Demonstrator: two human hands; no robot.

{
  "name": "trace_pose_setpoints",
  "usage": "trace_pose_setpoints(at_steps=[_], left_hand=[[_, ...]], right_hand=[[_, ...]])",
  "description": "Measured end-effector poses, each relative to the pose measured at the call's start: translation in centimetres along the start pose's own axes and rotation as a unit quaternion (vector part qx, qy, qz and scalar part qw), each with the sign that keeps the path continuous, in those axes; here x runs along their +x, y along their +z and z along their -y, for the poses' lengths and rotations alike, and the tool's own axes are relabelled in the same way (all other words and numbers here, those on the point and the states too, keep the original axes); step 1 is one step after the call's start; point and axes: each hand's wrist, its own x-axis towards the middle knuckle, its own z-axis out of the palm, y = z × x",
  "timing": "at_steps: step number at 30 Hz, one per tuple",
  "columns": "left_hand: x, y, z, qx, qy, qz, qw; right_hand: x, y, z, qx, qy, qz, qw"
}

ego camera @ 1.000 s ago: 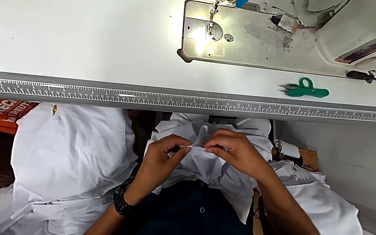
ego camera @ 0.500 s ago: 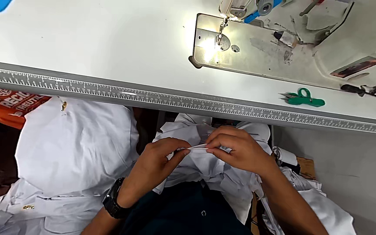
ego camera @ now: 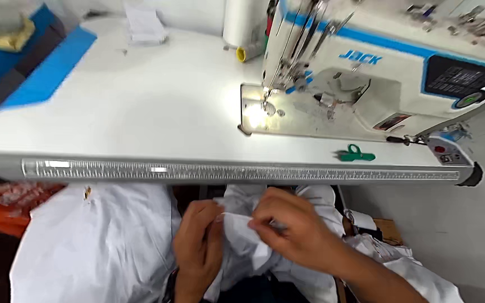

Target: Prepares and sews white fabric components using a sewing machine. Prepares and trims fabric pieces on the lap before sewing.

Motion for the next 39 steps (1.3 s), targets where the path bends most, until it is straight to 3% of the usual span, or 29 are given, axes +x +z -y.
trace_pose_setpoints(at_steps=[3,5,8,10,12,16,23,32,39], left_hand=[[9.7,-3.3,-1.5,0.248,0.099,0.038,0.963],[16.9,-1.9,-2.7,0.368,0.088,0.134,0.916],[23.7,4.9,2.0,0.367,0.046,0.318,0.873],[23.9,9.1,7.0,0.297,0.023,0.406,0.864],[23.3,11.9,10.5,0.242,0.013,0.441,0.864],[22.0,13.1,13.3,0.199,0.041,0.414,0.887],[22.2,12.2,12.7,0.234,0.033,0.387,0.891],[24.5,13.4,14.4,0.146,0.033,0.368,0.918],[25.1,13.6,15.8,0.142,0.049,0.375,0.915]], right_hand=[[5.7,1.6,-0.5,0.051,-0.011,-0.107,0.993],[9.2,1.7,-2.3,0.038,0.029,-0.205,0.978],[10.5,0.6,-7.2,-0.056,0.186,-0.249,0.949],[9.3,-0.1,-10.6,-0.144,0.269,-0.236,0.923],[8.5,-1.1,-12.8,-0.218,0.311,-0.201,0.903],[8.4,-2.1,-13.9,-0.283,0.324,-0.139,0.892],[8.7,-2.4,-14.0,-0.314,0.319,-0.078,0.891],[10.2,-2.2,-14.5,-0.348,0.363,-0.096,0.859],[10.7,-1.8,-14.6,-0.375,0.373,-0.094,0.843]])
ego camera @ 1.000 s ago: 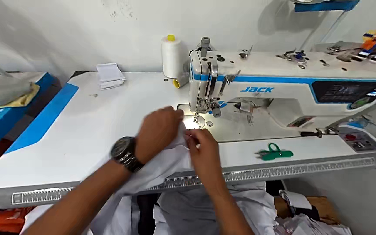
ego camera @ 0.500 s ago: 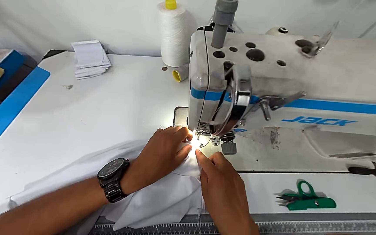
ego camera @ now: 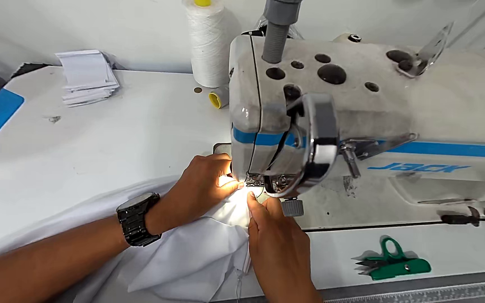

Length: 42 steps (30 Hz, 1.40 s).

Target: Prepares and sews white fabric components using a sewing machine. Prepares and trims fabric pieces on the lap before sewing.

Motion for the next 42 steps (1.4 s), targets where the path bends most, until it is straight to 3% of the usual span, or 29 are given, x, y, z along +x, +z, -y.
trace_pose_setpoints(at_steps=[15,21,24,28,31,33,35,39,42], left_hand=[[0.1,-0.2,-0.7,-0.004,-0.062,0.021,0.998],[0.6,-0.3,0.1,-0.007,-0.002,0.002,1.0],[0.5,0.0,1.1,0.021,0.055,-0.009,0.998],[-0.3,-1.0,1.2,0.065,0.149,-0.097,0.982],[-2.6,-3.1,-2.3,0.08,0.199,-0.036,0.976],[-5.4,-2.9,-6.1,0.091,0.208,0.046,0.973],[-7.9,-1.0,-8.3,0.145,0.177,0.079,0.97],[-9.2,1.4,-8.0,0.203,0.135,-0.004,0.97],[-8.8,0.8,-8.3,0.149,0.052,-0.048,0.986]], right_hand=[[0.6,-0.4,0.1,0.01,0.019,0.016,1.0],[0.6,0.3,-0.3,0.068,0.01,-0.025,0.997],[-2.0,-2.0,-4.2,0.1,-0.017,-0.088,0.991],[-7.0,-5.2,-15.7,-0.01,0.023,-0.144,0.989],[-6.5,-5.1,-21.3,-0.011,-0.032,-0.117,0.992],[-5.6,-5.2,-20.7,0.012,-0.079,-0.106,0.991],[-4.8,-4.8,-17.4,0.067,-0.142,-0.088,0.984],[-3.9,-2.8,-9.3,0.175,-0.268,0.034,0.947],[-3.2,-1.7,-6.8,0.147,-0.288,0.027,0.946]])
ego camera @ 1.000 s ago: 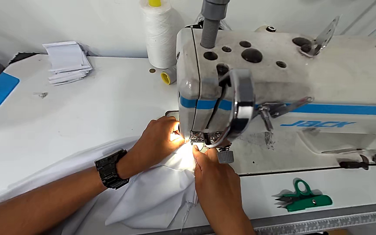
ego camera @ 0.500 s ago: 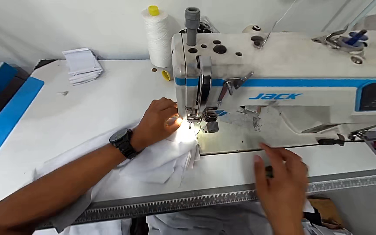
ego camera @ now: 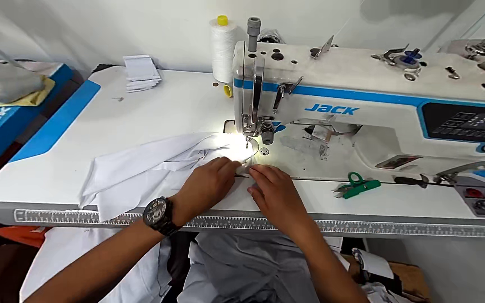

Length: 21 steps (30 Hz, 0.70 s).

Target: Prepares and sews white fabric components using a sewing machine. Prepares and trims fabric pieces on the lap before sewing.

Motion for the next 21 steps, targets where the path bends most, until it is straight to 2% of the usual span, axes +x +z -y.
trace_pose_setpoints(at_steps=[2,4,6,9,12,17,21], left_hand=[[0.9,-0.6,0.2,-0.049,-0.085,-0.004,0.995],[1.7,-0.6,0.5,-0.054,-0.131,-0.009,0.99],[2.3,-0.2,0.8,-0.025,-0.128,-0.004,0.991],[2.8,-0.2,1.0,0.004,-0.08,0.006,0.997],[2.9,-0.5,1.7,-0.052,-0.058,0.04,0.996],[2.6,-1.6,1.5,-0.162,-0.091,0.095,0.978],[2.2,-2.2,2.3,-0.2,-0.095,0.081,0.972]], right_hand=[[0.6,0.4,0.2,-0.019,0.007,-0.01,1.0],[0.6,0.7,0.6,-0.041,0.012,-0.016,0.999],[0.6,1.2,1.2,-0.053,0.021,-0.03,0.998],[0.7,1.3,2.0,-0.027,0.08,-0.075,0.994],[1.3,0.5,1.7,-0.007,0.133,-0.13,0.982],[3.1,-0.2,1.0,0.01,0.076,-0.095,0.993],[2.0,0.3,0.2,0.018,0.032,-0.053,0.998]])
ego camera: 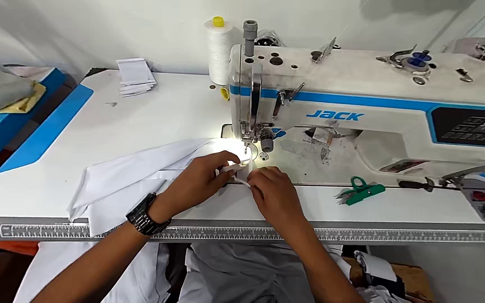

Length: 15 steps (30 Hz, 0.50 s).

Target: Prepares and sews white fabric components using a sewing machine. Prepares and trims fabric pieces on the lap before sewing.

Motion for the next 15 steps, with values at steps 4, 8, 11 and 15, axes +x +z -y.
trace_pose_setpoints(at_steps=[4,8,11,15], left_hand=[[0.2,-0.1,0.6,-0.013,0.035,0.055,0.998],[0.1,1.6,0.0,0.085,0.088,0.015,0.992],[0.3,1.1,0.0,0.073,0.097,0.008,0.993],[1.1,-0.7,0.1,-0.044,0.006,0.001,0.999]], right_hand=[[-0.4,-0.2,-0.1,-0.03,-0.023,0.019,0.999],[-0.5,0.5,0.6,-0.056,-0.031,0.039,0.997],[-0.9,1.0,1.3,-0.08,-0.039,0.038,0.995],[-1.6,1.4,2.2,-0.099,-0.052,0.052,0.992]])
